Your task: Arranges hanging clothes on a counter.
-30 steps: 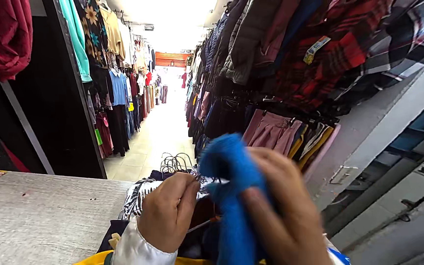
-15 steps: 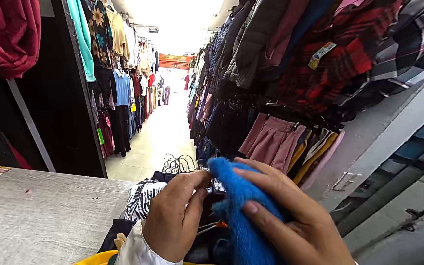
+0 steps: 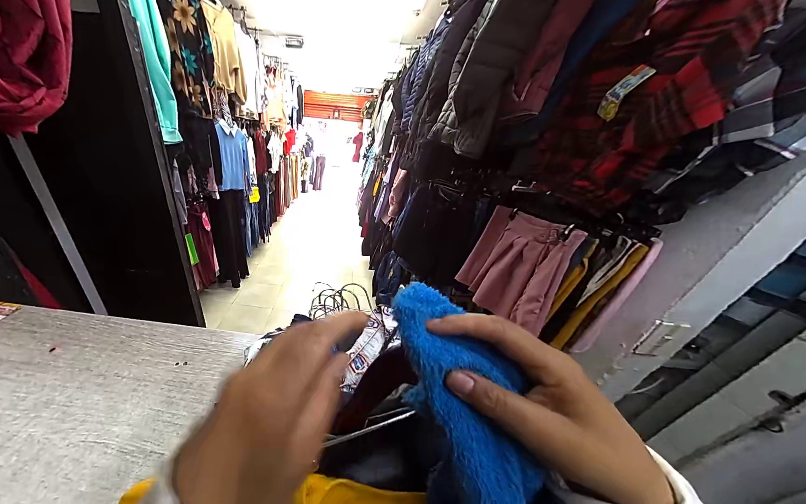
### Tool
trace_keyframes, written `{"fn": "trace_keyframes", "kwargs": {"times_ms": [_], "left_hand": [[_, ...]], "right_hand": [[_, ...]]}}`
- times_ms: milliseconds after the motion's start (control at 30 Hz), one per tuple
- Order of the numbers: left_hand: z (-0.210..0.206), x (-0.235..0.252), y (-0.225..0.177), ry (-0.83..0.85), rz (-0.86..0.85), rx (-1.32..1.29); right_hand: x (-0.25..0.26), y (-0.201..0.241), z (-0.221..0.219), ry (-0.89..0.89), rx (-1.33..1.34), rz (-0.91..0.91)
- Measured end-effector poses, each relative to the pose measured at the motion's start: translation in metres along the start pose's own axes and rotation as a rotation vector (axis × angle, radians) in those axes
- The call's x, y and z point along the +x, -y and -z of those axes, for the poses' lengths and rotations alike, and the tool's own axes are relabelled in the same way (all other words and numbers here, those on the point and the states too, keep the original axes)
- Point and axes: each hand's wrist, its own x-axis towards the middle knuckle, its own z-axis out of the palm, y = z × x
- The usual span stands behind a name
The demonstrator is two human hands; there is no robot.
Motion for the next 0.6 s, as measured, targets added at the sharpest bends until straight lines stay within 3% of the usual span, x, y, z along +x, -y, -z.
{"fn": "trace_keyframes", "kwargs": {"times_ms": [100, 200, 267, 433, 500, 600], "left_hand": [[0.042, 0.002, 0.021, -0.123, 0.09, -0.007], [0.043, 0.013, 0.047, -0.184, 0.227, -0.052], [0.03, 0.015, 0.072, 0.011, 0.332, -0.088], [-0.018, 0.022, 0.095, 0.909, 0.505, -0.067], [-0.034, 0.026, 0.088, 1.113, 0.491, -0.064], [-0.043, 0.027, 0.081, 1.173, 0.432, -0.076]], "right_hand": [[-0.002, 0.0, 0.007, -0.016, -0.023, -0.044], [-0.001, 0.002, 0.007, -0.016, -0.013, -0.063], [-0.001, 0.001, 0.006, -0.009, -0.013, -0.062], [-0.003, -0.002, 0.008, 0.016, -0.024, -0.076], [-0.003, -0.002, 0.009, 0.008, -0.037, -0.078], [-0.004, 0.002, 0.013, -0.092, -0.049, -0.093]]}}
